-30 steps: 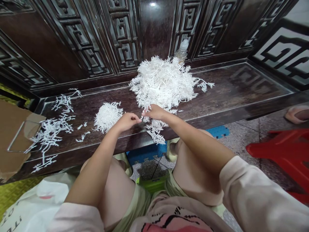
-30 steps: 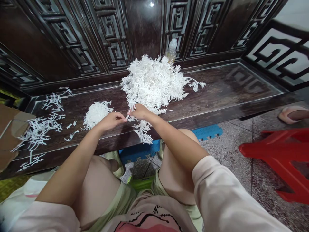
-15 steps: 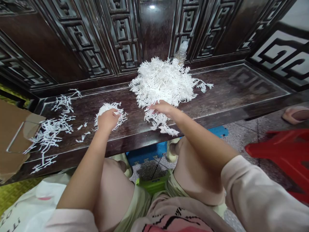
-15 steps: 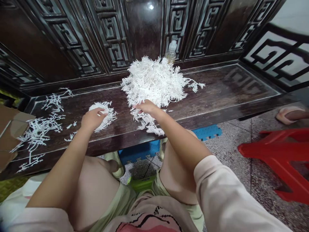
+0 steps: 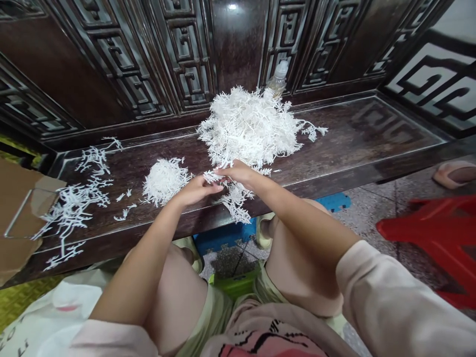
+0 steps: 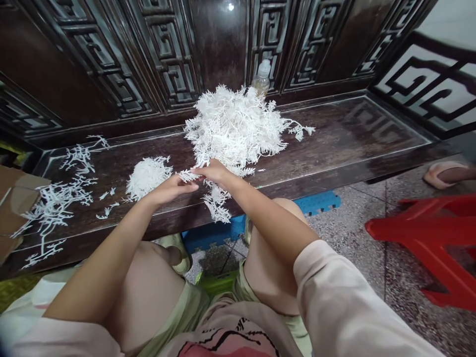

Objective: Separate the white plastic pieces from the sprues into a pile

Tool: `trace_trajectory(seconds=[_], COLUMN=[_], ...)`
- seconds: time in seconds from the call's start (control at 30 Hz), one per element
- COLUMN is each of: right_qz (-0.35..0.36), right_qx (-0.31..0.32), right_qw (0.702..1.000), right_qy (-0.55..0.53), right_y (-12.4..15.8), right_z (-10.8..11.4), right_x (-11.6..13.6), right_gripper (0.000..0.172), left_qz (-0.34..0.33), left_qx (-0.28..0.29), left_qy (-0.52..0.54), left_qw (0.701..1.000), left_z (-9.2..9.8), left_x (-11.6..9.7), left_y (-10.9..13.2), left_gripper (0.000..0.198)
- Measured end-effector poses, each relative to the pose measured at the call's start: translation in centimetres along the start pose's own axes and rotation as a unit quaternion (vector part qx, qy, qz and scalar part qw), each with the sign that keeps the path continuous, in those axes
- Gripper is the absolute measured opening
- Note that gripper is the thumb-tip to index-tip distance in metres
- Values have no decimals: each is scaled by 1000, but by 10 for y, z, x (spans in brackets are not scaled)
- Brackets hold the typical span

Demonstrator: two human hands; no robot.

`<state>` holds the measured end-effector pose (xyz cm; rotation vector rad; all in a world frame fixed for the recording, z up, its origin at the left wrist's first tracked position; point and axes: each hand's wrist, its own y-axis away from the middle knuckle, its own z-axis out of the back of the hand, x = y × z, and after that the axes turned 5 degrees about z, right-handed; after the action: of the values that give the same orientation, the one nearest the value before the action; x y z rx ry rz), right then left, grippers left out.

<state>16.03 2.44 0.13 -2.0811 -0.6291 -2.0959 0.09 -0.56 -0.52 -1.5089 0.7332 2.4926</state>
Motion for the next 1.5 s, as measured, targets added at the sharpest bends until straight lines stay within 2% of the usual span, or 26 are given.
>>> trace_trajectory(seconds=[0.1,0.2,0.37,0.6,0.77,1.0,1.13,1.2,1.3,1.43,1.5], right_qz=[-13,-25,-22,-39,-40,-28,-61,-48,-53,-62,-66], right_qx=[-7,-17,-47,-147,-203,-237,-321,-342,-304,-196,-148], right_qw=[1000,999,998,987,975,968,940,934,949,976,984], right_qy=[4,15,30,51,75,79,102,88,69,72,74], right_y=[2,3,2,-9,-15,-15,-18,-18,-16,-10,-8], right_z=[-2,-3,-2,-2,-1,-4,23,39,46,20,7], right_x=[3,6,4,-11,-22,-23,-12,-5,-1,-4,-6], right_gripper=[9,11,12,11,12,9,3,5,12,12,12], left_qz=[-2,-3,-14,-136,-164,-141,-153,-136,-69,44,86], left_qx=[-65,-135,-150,-199,-207,-218,-153,-145,-190,-232,-235], left_qy=[21,-23,-113,-241,-258,-223,-143,-99,-27,91,103], left_qw=[998,991,982,940,929,940,966,975,979,968,963], left_z=[-2,1,3,-10,-18,-25,-33,-33,-22,6,21], left_x=[3,6,1,-12,-13,-18,-33,-36,-28,3,18], left_y=[-3,-4,0,0,-1,0,18,25,20,-3,-9], left_gripper=[44,43,37,33,33,35,37,39,40,42,43])
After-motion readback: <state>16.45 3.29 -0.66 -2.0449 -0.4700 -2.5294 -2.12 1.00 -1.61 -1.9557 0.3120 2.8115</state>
